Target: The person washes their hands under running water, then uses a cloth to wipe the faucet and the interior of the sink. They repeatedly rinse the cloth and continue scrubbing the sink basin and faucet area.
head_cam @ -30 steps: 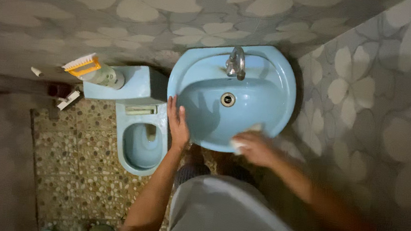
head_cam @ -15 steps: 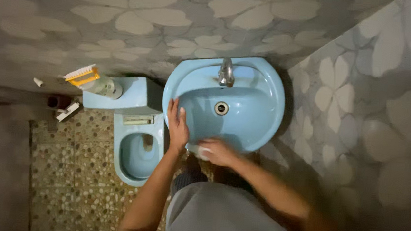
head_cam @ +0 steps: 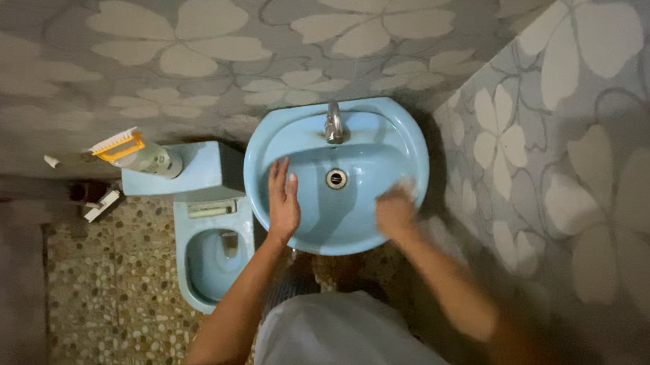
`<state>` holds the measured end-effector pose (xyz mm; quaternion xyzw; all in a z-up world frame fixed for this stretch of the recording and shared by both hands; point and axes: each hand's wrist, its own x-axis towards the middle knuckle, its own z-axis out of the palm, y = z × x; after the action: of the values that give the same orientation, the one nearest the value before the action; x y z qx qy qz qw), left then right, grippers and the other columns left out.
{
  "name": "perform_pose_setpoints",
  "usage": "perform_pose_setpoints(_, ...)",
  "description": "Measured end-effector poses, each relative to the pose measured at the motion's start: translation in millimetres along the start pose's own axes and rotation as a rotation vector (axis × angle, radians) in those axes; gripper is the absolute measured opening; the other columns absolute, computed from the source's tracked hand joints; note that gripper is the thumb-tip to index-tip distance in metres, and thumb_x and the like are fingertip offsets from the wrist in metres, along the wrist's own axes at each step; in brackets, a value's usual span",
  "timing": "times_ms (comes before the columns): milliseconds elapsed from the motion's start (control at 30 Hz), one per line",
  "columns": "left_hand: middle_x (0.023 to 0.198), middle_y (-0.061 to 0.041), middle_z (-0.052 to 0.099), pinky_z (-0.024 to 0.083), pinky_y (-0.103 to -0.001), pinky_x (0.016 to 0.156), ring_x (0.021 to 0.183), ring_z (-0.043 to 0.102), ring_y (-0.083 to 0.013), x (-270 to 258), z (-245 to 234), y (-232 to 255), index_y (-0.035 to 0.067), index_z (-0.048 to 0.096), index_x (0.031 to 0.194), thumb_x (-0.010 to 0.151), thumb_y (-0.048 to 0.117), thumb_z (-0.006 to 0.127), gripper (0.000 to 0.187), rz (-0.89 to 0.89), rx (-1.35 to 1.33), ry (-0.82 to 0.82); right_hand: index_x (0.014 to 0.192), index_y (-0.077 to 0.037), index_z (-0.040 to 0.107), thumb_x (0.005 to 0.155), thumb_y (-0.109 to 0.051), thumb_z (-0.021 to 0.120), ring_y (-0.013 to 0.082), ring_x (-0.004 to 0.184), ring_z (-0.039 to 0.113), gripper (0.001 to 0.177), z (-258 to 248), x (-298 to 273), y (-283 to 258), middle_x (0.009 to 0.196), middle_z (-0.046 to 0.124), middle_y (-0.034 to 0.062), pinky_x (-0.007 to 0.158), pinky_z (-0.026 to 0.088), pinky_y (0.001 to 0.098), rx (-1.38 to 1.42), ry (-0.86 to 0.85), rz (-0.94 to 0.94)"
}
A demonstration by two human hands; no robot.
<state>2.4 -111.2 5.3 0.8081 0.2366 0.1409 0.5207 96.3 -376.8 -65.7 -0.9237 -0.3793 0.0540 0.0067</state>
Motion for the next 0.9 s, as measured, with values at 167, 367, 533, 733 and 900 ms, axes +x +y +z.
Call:
perform_pose_setpoints(167,0.165,-0.026,0.027,0.026,-0.047,0.121,0.152,0.027,-0.0412,-3.6,5.9,-7.8,0.007,0.047,0.151,0.107,0.047,0.04,0.06,-0.068,0.015,-0.089,0.107,-0.006,0.073,0.088,-0.019,0.065,0.0382,0.107,0.066,0.024,33.3,15.3,-131.6,0.112,0.071,0.0197,0.097,0.048,0.0546,0.563,-0.299,0.005)
perform_pose_setpoints(367,0.164,-0.026,0.029,0.027,-0.047,0.122,0.152,0.03,-0.0411,0.9,29.8,-4.3,0.008,0.049,0.151,0.106,0.051,0.038,0.064,-0.089,-0.038,-0.167,0.111,-0.009,0.072,0.09,-0.016,0.069,0.0371,0.109,0.066,0.022,14.7,-9.9,-117.5,0.112,0.073,0.0176,0.095,0.05,0.0508,0.901,-0.183,-0.363)
perform_pose_setpoints(533,0.164,-0.027,0.03,0.025,-0.046,0.122,0.152,0.03,-0.0417,-0.4,45.5,-1.5,0.007,0.05,0.15,0.108,0.05,0.038,0.062,-0.066,-0.044,-0.191,0.114,-0.019,0.075,0.075,-0.016,0.079,0.0256,0.111,0.064,0.04,-54.7,-41.9,16.1,0.117,0.073,0.0056,0.101,0.043,0.0453,0.684,-0.463,-0.193)
perform_pose_setpoints(733,0.162,-0.027,0.033,0.024,-0.046,0.123,0.152,0.031,-0.042,-2.7,61.1,-10.6,0.008,0.051,0.151,0.108,0.048,0.039,0.06,-0.014,-0.006,-0.193,0.116,-0.01,0.074,0.089,-0.007,0.067,0.0385,0.135,0.051,0.028,-43.9,3.6,104.2,0.142,0.059,0.0171,0.115,0.039,0.0491,0.384,0.297,-0.093)
perform_pose_setpoints(900,0.162,-0.026,0.031,0.028,-0.044,0.121,0.149,0.033,-0.0403,-11.9,73.1,-3.5,0.008,0.05,0.15,0.106,0.05,0.039,0.061,-0.09,-0.078,-0.236,0.13,-0.008,0.072,0.086,0.0,0.063,0.0449,0.145,0.038,0.045,-35.9,32.9,72.9,0.158,0.041,0.0226,0.116,0.035,0.0544,0.295,0.41,0.25)
